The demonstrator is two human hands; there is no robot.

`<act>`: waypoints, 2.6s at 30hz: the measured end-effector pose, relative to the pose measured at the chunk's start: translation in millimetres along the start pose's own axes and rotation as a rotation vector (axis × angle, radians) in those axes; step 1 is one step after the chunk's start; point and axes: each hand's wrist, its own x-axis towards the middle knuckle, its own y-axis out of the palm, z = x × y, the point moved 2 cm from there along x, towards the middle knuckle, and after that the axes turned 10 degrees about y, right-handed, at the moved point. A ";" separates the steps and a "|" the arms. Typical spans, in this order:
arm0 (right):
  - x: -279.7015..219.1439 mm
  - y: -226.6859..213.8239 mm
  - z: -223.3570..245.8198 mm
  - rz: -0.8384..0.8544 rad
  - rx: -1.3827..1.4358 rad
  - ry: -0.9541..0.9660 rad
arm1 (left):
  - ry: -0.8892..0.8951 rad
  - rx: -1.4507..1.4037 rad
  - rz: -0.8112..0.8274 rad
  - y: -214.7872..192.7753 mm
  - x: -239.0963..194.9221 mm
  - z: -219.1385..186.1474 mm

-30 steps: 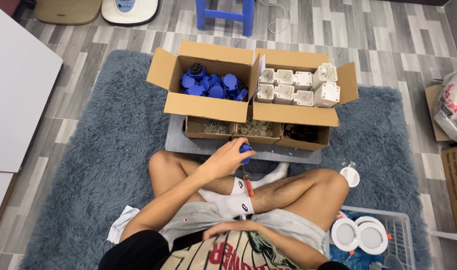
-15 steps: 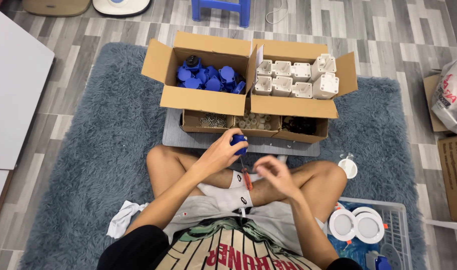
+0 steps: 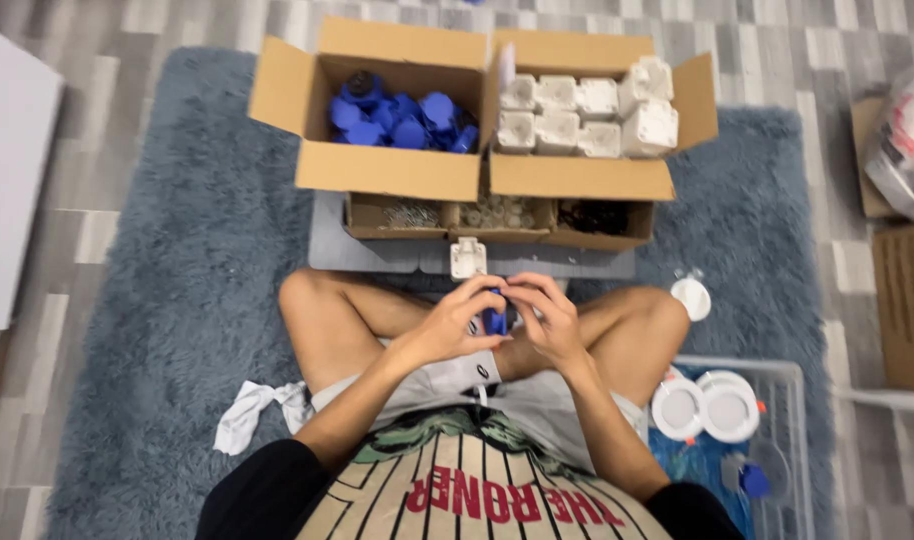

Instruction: Assembling electrical components by using a screwdriver to secure parts while sitting on the floor

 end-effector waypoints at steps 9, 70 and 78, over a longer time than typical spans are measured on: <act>-3.2 4.4 0.2 -0.010 0.051 -0.034 | -0.027 -0.045 -0.110 -6.3 5.1 -20.3; -36.8 -74.0 -34.1 0.434 0.045 0.733 | -0.220 -0.528 -0.526 -68.4 -35.8 19.8; -24.5 -61.2 7.7 0.248 0.027 0.484 | -0.185 -0.386 -0.462 -63.6 -24.2 12.3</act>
